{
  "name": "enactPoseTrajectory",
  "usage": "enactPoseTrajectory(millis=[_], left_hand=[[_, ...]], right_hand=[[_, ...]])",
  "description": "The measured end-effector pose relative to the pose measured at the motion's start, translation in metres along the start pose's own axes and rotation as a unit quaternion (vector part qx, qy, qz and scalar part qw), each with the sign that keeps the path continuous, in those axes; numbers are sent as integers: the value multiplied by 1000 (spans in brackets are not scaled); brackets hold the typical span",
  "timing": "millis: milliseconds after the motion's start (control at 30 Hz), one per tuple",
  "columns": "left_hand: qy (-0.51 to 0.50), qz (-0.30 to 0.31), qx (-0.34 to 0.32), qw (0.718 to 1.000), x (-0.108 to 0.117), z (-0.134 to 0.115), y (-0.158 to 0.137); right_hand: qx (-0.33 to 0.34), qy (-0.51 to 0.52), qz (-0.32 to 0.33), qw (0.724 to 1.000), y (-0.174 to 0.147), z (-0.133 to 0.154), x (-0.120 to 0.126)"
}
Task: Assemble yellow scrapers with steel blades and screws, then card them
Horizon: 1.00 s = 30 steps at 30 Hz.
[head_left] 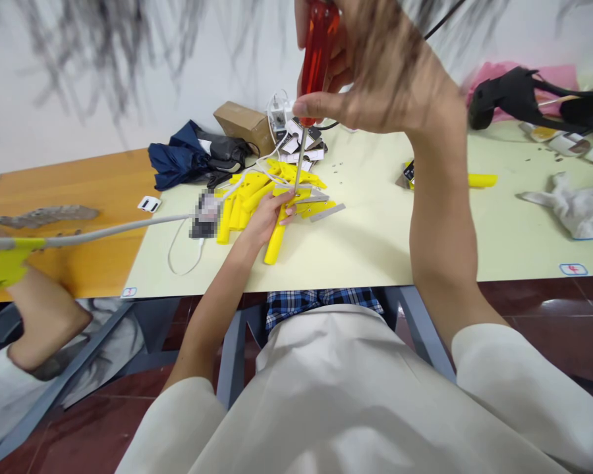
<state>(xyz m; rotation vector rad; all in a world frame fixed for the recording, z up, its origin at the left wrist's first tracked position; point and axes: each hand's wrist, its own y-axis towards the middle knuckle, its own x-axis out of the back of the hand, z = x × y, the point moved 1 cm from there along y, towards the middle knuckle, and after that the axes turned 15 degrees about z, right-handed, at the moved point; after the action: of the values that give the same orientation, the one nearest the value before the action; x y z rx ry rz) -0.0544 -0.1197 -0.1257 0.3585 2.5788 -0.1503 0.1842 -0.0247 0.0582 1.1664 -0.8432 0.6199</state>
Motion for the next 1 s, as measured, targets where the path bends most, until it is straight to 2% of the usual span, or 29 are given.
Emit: enactPoseTrajectory(millis=[167, 367, 633, 867, 1000], left_hand=[[4, -6, -3, 1000, 0, 0, 0], [2, 2, -6, 1000, -1, -1, 0], [7, 4, -8, 1000, -2, -1, -1], [15, -9, 2, 1000, -5, -2, -2], [23, -11, 1, 1000, -5, -2, -2]], right_hand=[[-17, -4, 0, 1000, 0, 5, 5], [-8, 41, 9, 999, 0, 12, 5], [-31, 27, 3, 999, -2, 0, 1], [-14, 46, 6, 999, 1, 9, 4], [-20, 42, 7, 999, 0, 5, 3]])
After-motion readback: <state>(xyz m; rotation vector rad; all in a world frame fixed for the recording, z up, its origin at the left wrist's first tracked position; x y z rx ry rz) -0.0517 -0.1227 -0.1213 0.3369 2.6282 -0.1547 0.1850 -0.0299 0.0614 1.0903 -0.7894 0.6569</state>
